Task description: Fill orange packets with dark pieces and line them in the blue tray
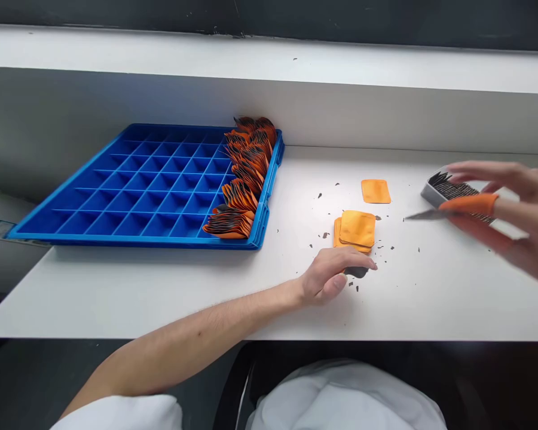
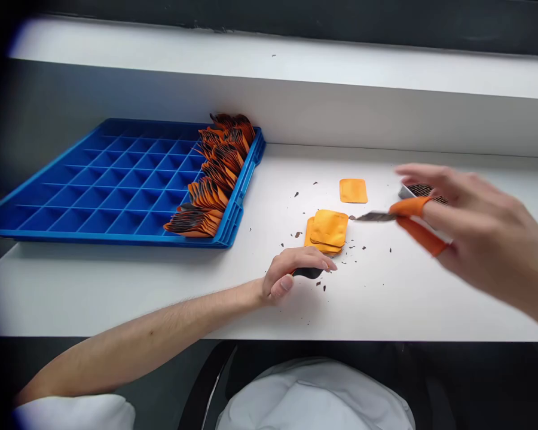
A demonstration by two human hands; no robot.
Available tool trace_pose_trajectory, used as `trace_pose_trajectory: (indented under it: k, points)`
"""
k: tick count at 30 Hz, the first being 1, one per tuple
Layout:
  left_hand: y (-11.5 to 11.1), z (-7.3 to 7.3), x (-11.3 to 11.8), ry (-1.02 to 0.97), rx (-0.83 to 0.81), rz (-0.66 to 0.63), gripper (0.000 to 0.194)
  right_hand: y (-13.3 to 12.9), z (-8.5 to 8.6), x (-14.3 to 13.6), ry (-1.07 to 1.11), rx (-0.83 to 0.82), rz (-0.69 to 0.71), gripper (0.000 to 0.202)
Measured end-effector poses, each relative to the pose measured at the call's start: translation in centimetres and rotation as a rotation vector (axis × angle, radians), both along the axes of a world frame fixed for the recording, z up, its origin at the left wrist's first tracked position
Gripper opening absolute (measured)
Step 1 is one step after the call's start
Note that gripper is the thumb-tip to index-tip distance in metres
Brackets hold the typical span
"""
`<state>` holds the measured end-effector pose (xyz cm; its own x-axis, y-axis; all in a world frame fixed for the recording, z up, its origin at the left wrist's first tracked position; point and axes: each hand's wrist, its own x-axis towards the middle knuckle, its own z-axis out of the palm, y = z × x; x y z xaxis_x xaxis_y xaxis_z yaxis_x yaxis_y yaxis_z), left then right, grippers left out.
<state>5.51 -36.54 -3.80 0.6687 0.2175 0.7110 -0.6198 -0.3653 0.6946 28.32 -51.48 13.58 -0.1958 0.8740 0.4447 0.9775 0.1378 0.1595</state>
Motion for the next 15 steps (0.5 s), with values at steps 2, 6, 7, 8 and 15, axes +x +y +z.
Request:
trace_pose_trajectory:
  k: [2, 6, 7, 8, 15]
  points:
    - [0.0, 0.0, 0.0, 0.005, -0.006, -0.007, 0.052, -0.1, 0.5, -4.3, -0.069, -0.109, 0.147, 0.032]
    - [0.1, -0.1, -0.1, 0.014, 0.005, -0.005, 0.049, 0.1, 0.4, -8.3, -0.249, -0.201, 0.238, 0.043]
    - [0.1, -0.1, -0.1, 0.011, 0.01, 0.002, 0.048, 0.3, 0.3, -8.6, -0.268, -0.196, 0.24, 0.042]
    - [0.1, -0.1, -0.1, 0.0, 0.015, 0.011, 0.047, 0.4, 0.1, -8.8, -0.271, -0.19, 0.238, 0.041]
    - [0.0, -0.5, 0.1, -0.016, 0.041, 0.04, 0.047, 0.7, 0.1, -9.9, -0.356, -0.149, 0.268, 0.046]
